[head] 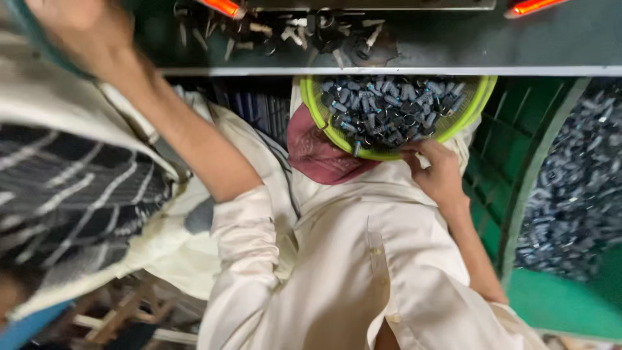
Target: The person sits on the floor and repeatedly picks small cylindrical components from a green basket, inserts them into a machine slot, and places the processed items into a green bin. The person handles the components one at a time throughout the clip.
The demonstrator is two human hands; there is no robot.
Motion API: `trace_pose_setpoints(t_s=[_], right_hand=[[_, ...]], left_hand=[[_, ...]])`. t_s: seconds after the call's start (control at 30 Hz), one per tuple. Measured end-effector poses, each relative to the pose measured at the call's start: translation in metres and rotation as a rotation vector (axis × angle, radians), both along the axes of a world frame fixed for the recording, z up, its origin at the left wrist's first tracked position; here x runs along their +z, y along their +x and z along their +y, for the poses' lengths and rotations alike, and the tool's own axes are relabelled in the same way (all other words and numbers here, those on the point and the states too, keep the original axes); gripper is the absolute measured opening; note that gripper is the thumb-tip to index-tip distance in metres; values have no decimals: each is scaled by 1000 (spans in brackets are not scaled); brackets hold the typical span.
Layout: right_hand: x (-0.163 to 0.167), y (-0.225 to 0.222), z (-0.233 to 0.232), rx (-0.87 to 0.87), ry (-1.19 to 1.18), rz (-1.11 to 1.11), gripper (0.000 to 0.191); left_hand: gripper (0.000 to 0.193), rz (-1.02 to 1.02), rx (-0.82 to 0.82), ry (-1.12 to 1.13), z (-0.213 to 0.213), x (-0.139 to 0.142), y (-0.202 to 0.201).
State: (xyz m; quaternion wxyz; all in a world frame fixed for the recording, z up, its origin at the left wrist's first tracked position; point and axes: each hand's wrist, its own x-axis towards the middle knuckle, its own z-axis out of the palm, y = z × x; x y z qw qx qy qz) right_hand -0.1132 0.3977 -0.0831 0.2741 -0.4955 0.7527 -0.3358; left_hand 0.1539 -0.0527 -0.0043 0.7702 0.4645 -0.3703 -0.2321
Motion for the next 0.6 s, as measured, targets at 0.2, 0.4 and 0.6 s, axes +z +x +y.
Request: trace_pose_setpoints(t_s=[0.2,0.4,0.6], right_hand=[[15,-2,-57,59,-234,155,18],[14,2,-84,5,-106,414,23],[0,6,-70,-26,18,393,29]], left_hand=[[12,-49,25,22,-8,6,0],[19,-183,130,-53,30,-8,-39],[28,-279,-416,-95,196,-34,-87]])
